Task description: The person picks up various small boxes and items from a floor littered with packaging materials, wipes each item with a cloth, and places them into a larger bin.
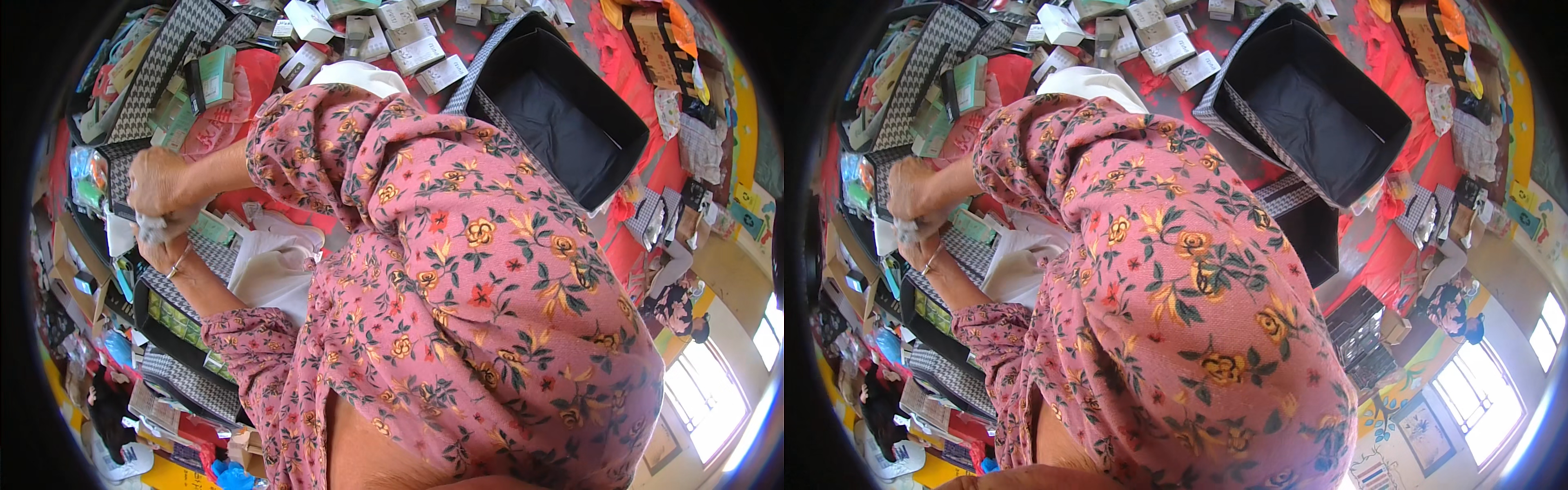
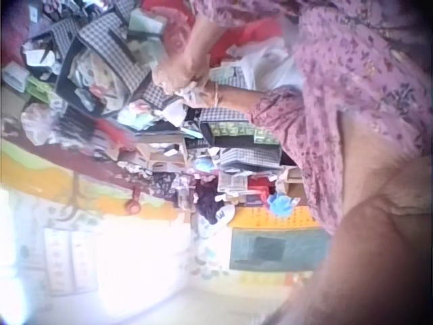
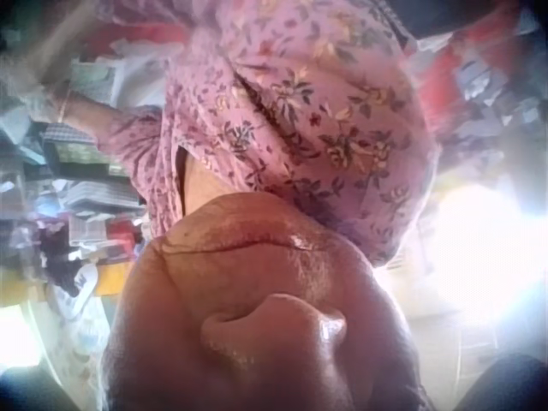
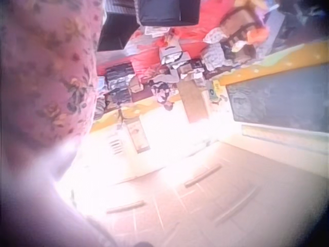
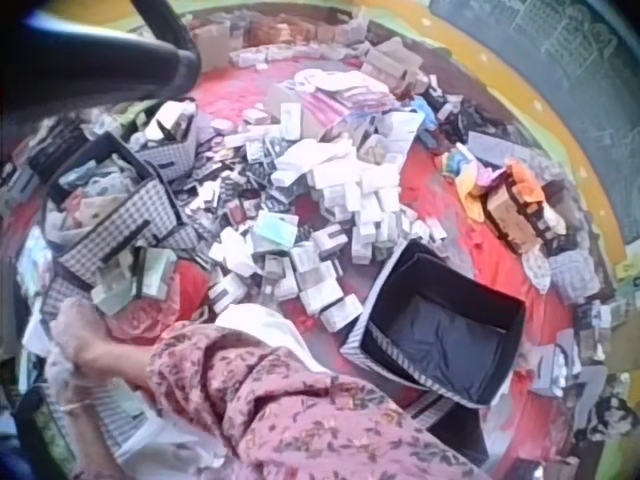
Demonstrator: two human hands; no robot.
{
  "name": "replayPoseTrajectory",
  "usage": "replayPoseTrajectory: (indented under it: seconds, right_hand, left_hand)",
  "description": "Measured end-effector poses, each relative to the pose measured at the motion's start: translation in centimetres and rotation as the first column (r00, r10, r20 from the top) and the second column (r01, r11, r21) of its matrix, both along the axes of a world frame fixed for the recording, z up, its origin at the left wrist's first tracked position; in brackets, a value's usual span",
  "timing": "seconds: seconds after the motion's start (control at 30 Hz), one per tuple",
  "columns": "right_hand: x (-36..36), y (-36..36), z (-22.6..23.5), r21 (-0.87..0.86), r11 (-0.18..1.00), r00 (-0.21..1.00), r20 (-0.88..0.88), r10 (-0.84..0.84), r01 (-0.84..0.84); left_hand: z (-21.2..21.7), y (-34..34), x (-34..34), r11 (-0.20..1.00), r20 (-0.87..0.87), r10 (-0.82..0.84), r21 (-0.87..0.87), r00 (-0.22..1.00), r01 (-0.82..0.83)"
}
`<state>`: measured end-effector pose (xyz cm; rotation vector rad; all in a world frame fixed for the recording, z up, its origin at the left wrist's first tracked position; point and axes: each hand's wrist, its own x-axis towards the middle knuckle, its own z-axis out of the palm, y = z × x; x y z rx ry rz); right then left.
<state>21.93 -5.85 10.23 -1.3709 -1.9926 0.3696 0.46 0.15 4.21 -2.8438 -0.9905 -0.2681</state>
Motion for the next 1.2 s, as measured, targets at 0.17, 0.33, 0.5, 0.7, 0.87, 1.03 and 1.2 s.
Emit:
replayPoseTrajectory:
  seconds: [0.17,0.33,0.5,0.7,0.87,1.03,1.2]
  right_hand:
    - [0.8,2.5,-3.1,-0.585,0.689,0.475,-0.503,-0.722,0.428]
    - [-1.1,1.0,-0.6,-0.15,0.952,0.854,-0.421,-0.306,0.267]
    - [3.9,3.8,-2.9,-0.041,0.911,0.911,-0.016,-0.412,0.411]
    - [7.4,6.2,-1.7,-0.29,0.9,0.445,-0.792,-0.417,0.326]
    - [2.5,3.6,0.1,-0.058,0.934,0.76,-0.565,-0.321,0.351]
    - [-1.3,-0.8,-0.7,0.04,0.999,0.985,-0.173,0.009,-0.002]
    - [1.1,-2.6,1.1,-0.367,0.828,0.902,-0.255,0.348,-0.423]
  left_hand:
    - [0.2,-5.1,6.8,0.965,0.375,0.141,-0.259,0.916,-0.042]
    - [-1.0,-2.9,3.4,0.061,0.205,0.943,-0.881,0.261,0.469]
    - [3.6,-7.3,11.4,-0.114,0.201,0.919,-0.689,0.34,0.716]
    - [4.2,-5.8,9.3,-0.118,0.014,0.992,-0.2,0.123,0.973]
    - [1.9,-6.1,9.6,-0.013,0.105,0.993,-0.292,0.046,0.956]
    - [-0.2,-5.1,8.2,0.146,0.024,0.989,-0.303,-0.146,0.942]
    - [-0.1,-3.6,6.2,0.324,-0.006,0.942,-0.25,-0.336,0.912]
